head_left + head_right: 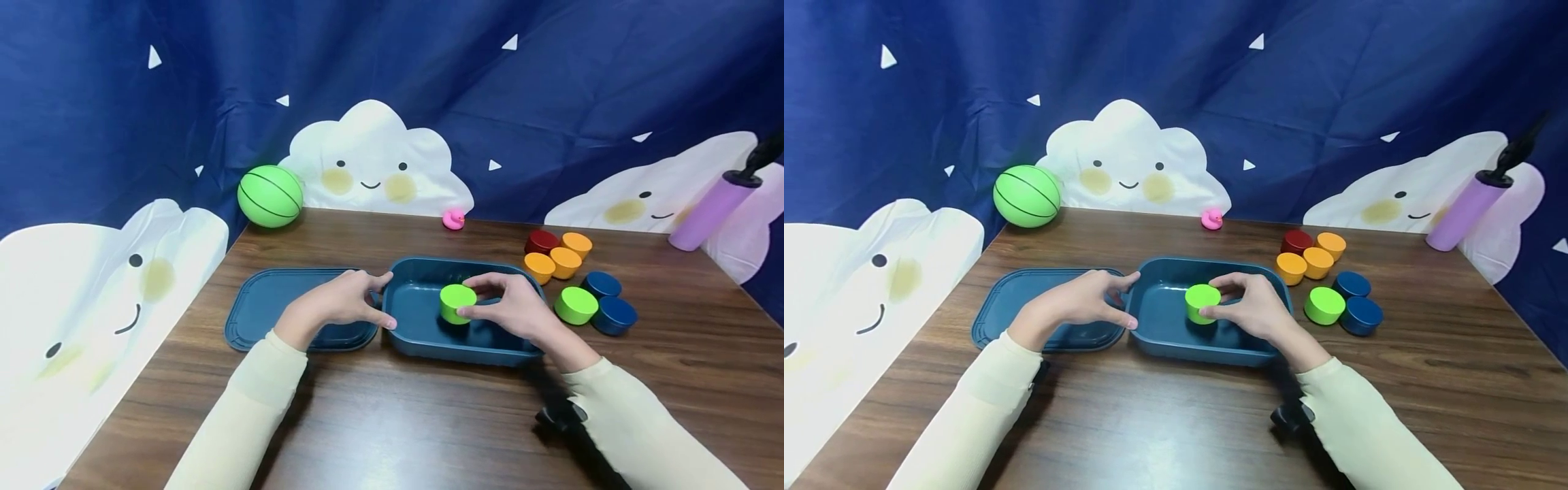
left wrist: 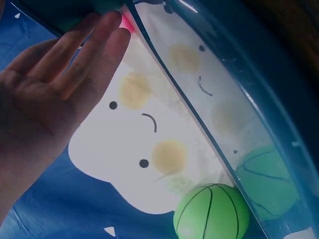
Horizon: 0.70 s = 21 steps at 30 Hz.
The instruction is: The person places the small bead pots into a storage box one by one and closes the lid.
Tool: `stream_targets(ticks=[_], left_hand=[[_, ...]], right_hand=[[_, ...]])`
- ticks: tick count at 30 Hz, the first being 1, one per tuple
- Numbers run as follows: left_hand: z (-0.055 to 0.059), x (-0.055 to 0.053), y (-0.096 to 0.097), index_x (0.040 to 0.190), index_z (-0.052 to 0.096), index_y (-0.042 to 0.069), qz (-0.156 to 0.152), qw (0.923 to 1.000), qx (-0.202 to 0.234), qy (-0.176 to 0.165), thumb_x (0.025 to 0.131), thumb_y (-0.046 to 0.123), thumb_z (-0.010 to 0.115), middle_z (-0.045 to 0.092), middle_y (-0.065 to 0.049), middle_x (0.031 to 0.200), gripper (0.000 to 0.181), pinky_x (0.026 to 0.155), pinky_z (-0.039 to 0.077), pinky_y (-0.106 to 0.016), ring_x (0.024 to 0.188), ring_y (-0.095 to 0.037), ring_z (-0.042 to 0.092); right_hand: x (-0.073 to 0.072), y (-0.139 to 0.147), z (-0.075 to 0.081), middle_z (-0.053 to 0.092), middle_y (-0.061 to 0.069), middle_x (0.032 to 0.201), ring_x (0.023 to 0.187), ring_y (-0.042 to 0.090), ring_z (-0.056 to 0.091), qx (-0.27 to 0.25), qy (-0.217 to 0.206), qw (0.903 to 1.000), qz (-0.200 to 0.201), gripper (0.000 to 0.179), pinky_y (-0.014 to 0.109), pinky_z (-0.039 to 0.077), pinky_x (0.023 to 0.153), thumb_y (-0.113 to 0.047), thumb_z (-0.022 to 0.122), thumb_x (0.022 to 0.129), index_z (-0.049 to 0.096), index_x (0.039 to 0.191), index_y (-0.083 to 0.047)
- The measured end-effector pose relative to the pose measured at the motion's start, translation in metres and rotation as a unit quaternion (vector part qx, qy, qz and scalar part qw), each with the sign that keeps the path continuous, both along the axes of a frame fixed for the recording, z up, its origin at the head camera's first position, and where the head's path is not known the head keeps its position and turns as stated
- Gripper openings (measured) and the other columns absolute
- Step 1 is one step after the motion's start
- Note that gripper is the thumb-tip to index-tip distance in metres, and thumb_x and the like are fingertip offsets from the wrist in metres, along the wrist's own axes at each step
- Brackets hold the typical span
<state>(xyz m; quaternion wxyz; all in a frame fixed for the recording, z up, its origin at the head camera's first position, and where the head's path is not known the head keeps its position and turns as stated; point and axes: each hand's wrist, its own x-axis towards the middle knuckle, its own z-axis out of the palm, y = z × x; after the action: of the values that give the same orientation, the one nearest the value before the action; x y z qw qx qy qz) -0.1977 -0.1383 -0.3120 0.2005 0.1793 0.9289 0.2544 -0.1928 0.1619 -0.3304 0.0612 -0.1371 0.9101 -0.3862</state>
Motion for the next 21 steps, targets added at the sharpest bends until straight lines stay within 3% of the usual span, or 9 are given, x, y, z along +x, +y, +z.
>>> stream_targets(ticks=[13, 21], left_hand=[[-0.001, 0.0, 0.0, 0.159, 0.03, 0.016, 0.003, 0.9999, 0.016, -0.004, 0.085, 0.039, 0.081, 0.054, -0.009, 0.15, 0.092, 0.105, 0.05, -0.042, 0.123, -0.023, 0.062], [-0.003, -0.001, 0.0, 0.159, 0.031, 0.014, 0.001, 0.9995, 0.031, -0.001, 0.084, 0.038, 0.082, 0.058, -0.01, 0.145, 0.094, 0.102, 0.052, -0.041, 0.121, -0.023, 0.064]], right_hand=[[-0.013, -0.033, -0.01, 0.07, 0.012, 0.112, 0.098, 0.024, 0.061, 0.047, -0.02, 0.9983, 0.028, 0.056, 0.03, 0.051, 0.082, -0.034, 0.084, 0.083, 0.067, 0.127, -0.004], [-0.017, -0.045, -0.016, 0.071, 0.013, 0.114, 0.098, 0.024, 0.063, 0.037, 0.002, 0.9989, 0.029, 0.054, 0.036, 0.053, 0.086, -0.03, 0.084, 0.083, 0.067, 0.127, -0.003]])
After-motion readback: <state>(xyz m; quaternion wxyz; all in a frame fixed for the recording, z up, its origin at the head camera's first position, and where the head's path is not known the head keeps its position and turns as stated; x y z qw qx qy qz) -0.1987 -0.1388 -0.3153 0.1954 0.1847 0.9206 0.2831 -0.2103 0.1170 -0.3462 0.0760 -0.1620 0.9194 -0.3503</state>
